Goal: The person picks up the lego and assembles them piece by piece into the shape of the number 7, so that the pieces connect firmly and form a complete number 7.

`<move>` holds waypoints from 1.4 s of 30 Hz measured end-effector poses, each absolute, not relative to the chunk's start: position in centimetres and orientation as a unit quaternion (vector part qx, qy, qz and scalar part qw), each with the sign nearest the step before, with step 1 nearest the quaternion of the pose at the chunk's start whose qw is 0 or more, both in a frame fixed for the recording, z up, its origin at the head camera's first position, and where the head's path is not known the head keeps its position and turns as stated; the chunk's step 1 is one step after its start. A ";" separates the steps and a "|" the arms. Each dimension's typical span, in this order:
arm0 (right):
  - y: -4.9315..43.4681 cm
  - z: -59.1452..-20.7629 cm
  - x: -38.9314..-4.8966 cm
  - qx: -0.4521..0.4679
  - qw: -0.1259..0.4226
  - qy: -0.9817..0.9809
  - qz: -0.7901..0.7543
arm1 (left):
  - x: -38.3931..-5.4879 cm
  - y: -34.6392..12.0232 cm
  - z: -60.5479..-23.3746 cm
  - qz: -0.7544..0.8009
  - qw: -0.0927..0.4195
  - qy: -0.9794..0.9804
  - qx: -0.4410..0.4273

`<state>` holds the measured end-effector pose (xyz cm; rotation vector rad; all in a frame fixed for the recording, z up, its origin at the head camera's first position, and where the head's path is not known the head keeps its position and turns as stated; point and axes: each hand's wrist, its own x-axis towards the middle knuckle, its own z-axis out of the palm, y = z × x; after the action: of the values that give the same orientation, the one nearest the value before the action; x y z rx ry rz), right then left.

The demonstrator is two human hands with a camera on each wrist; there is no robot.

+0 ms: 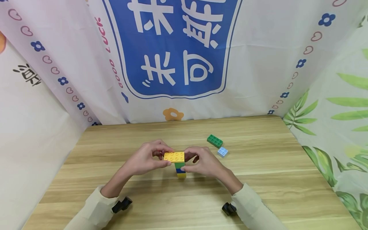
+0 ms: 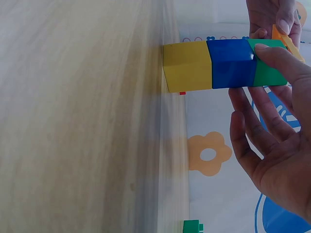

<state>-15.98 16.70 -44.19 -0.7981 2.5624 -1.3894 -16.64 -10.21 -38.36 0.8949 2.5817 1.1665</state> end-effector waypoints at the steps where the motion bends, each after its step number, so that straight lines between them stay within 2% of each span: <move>1: 16.7 -44.2 -16.0 -0.265 0.059 0.846 -0.459 | -16.6 -10.2 -38.3 0.393 0.087 0.866 0.298; 22: 16.8 -43.8 -15.9 -0.277 0.054 0.855 -0.434 | -16.6 -10.4 -38.3 0.403 0.087 0.866 0.282; 26: 16.9 -43.5 -15.8 -0.281 0.035 0.855 -0.436 | -16.6 -10.4 -38.3 0.400 0.083 0.869 0.279; 34: 16.6 -42.6 -15.6 -0.332 -0.056 0.806 -0.487 | -16.6 -10.3 -38.1 0.398 0.083 0.869 0.281; 42: 16.4 -42.4 -15.5 -0.342 -0.071 0.800 -0.487 | -16.7 -10.4 -38.2 0.403 0.086 0.866 0.282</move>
<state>-15.53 16.38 -42.37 -1.1275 2.6348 -1.6034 -16.66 -10.43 -38.19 0.8413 2.5819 1.2023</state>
